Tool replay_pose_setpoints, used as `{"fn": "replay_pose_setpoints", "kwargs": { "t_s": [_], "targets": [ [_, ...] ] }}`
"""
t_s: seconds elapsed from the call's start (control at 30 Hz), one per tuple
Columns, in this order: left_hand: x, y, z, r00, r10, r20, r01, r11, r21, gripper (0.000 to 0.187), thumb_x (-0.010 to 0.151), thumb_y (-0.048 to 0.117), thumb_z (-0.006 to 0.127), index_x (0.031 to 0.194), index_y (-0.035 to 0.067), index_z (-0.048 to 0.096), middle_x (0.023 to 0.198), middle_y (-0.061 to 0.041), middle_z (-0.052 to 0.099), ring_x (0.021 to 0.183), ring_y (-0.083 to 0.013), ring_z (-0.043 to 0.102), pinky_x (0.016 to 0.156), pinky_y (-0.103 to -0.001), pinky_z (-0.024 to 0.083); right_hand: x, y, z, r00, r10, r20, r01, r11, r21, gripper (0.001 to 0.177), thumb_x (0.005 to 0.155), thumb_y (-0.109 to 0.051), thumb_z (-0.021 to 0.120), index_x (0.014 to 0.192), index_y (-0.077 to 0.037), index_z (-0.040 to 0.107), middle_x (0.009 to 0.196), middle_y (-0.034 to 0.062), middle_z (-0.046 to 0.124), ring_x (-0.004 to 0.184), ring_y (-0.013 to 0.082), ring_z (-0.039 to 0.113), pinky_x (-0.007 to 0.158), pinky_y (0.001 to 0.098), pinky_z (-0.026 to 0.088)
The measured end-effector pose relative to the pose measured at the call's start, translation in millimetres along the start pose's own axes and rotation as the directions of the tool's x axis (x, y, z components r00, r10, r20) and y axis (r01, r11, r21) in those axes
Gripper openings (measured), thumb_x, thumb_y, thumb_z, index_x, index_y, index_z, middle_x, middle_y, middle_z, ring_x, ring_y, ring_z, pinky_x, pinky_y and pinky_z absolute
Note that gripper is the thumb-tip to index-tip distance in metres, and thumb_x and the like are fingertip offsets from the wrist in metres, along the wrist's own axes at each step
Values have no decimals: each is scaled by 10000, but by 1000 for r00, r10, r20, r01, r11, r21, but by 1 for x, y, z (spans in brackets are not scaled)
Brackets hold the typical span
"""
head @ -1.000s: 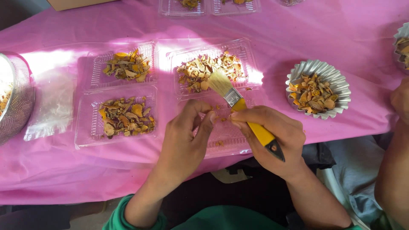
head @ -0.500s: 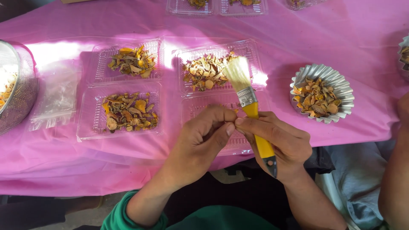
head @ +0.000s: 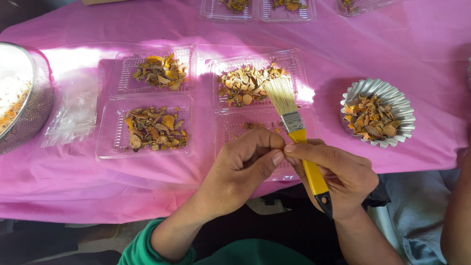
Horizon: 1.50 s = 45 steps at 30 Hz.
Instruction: Sorting and cleaning dried tea ingredients using a brush and hands, placing them into plastic containers.
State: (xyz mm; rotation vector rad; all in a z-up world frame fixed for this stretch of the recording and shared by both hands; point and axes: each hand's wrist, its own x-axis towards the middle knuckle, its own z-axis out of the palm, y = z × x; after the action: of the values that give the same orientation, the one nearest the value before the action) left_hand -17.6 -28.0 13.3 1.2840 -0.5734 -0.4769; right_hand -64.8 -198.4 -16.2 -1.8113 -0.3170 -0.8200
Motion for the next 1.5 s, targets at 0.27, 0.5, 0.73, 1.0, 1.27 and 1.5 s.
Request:
{"fn": "replay_pose_setpoints", "kwargs": {
  "t_s": [0.27, 0.5, 0.73, 1.0, 1.27, 1.5],
  "targets": [
    [4, 1, -3, 1000, -21, 7, 20, 994, 103, 151, 1075, 159, 532, 1042, 50, 632, 901, 16, 573, 759, -56, 479, 684, -208, 405, 0, 1, -7, 1000, 1, 25, 1, 998, -69, 220, 827, 11, 820, 1015, 53, 714, 985, 183, 764, 800, 180, 777, 783, 207, 633],
    [2, 1, -1, 999, 7, 48, -8, 1000, 16, 185, 1071, 229, 548, 1047, 66, 631, 981, -10, 606, 909, -93, 559, 850, -237, 469, 3, -3, -10, 999, 36, 41, -39, 997, 70, 208, 837, -13, 775, 1018, 50, 695, 899, 164, 749, 720, 174, 735, 686, 189, 588],
    [5, 5, -6, 993, -68, 98, 69, 998, -3, 254, 1044, 281, 577, 1086, 53, 679, 1013, -39, 657, 966, -127, 633, 895, -258, 523, 6, 0, -8, 996, -78, 30, 75, 992, 102, 238, 792, 26, 796, 992, 89, 682, 822, 137, 731, 616, 217, 691, 702, 288, 629],
    [3, 0, -13, 985, -135, 108, 148, 981, -123, 354, 999, 289, 628, 1175, -11, 695, 1134, -118, 711, 1080, -197, 685, 995, -303, 548, 9, -1, -8, 994, -85, 75, 77, 991, 108, 243, 805, -3, 783, 1018, 69, 691, 824, 122, 747, 637, 247, 699, 641, 253, 594],
    [1, 5, -10, 994, -108, 28, 110, 984, -138, 339, 1002, 199, 627, 1230, -46, 682, 1181, -150, 727, 1096, -201, 694, 1001, -296, 567, 17, -9, -8, 984, -103, 144, 90, 992, 94, 241, 829, 1, 773, 1045, 65, 687, 826, 107, 706, 682, 219, 677, 749, 300, 588],
    [-1, 3, -18, 974, -154, -166, 156, 988, 1, 308, 964, 184, 665, 1193, 0, 757, 1106, -87, 781, 906, -105, 645, 779, -234, 503, 4, -61, -40, 950, 267, -163, -289, 949, -128, 256, 944, -30, 527, 1114, 149, 596, 1054, 290, 720, 557, 150, 631, 613, 186, 481]
  ]
}}
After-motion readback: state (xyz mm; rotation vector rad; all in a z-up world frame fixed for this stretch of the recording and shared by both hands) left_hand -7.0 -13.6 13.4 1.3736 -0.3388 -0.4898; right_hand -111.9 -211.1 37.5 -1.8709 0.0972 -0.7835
